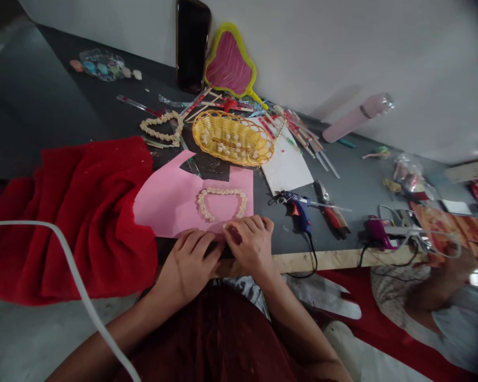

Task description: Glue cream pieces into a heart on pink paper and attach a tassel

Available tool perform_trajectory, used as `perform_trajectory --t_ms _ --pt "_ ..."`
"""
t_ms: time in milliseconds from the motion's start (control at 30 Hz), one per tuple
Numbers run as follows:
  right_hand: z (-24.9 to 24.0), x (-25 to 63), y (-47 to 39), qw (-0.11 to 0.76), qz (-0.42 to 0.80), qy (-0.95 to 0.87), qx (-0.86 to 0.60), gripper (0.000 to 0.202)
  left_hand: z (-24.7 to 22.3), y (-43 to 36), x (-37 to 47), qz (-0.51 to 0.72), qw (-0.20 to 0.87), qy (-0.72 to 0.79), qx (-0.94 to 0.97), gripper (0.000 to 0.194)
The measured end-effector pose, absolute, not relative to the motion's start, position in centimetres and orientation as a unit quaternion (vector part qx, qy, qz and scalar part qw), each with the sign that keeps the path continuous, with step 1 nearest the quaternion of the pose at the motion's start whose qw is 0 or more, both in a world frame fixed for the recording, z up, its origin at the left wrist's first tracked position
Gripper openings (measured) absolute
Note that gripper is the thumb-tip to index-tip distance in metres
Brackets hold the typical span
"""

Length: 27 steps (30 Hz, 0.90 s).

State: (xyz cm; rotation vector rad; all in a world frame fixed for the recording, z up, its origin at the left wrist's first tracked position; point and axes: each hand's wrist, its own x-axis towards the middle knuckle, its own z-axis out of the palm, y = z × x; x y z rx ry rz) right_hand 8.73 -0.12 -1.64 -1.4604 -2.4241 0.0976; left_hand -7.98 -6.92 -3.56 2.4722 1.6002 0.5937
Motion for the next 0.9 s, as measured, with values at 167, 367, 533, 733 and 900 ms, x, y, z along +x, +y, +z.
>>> perform_trajectory --t_ms 167,367,533,733,900 --pt "-1.89 8.79 -0.25 0.152 0.036 -0.845 -0.511 0.012 -3.61 -6.89 -7.94 0.208 0.071 0.532 0.818 0.039" --pt "-1.81 8.81 -0.24 0.152 0.040 -0.844 -0.512 0.014 -3.50 -6.87 -7.94 0.201 0.064 0.531 0.820 0.037" --pt "-1.92 8.96 -0.25 0.149 0.044 -0.843 -0.515 0.013 -3.55 -6.88 -7.96 0.196 0.056 0.530 0.823 0.036" --pt "-1.76 9.04 -0.13 0.137 0.044 -0.845 -0.515 0.014 -3.43 -6.92 -7.97 0.194 0.051 0.528 0.825 0.036" --pt "-1.81 9.09 -0.14 0.144 0.053 -0.845 -0.512 0.017 -3.37 -6.88 -8.00 0.192 0.047 0.528 0.826 0.036"
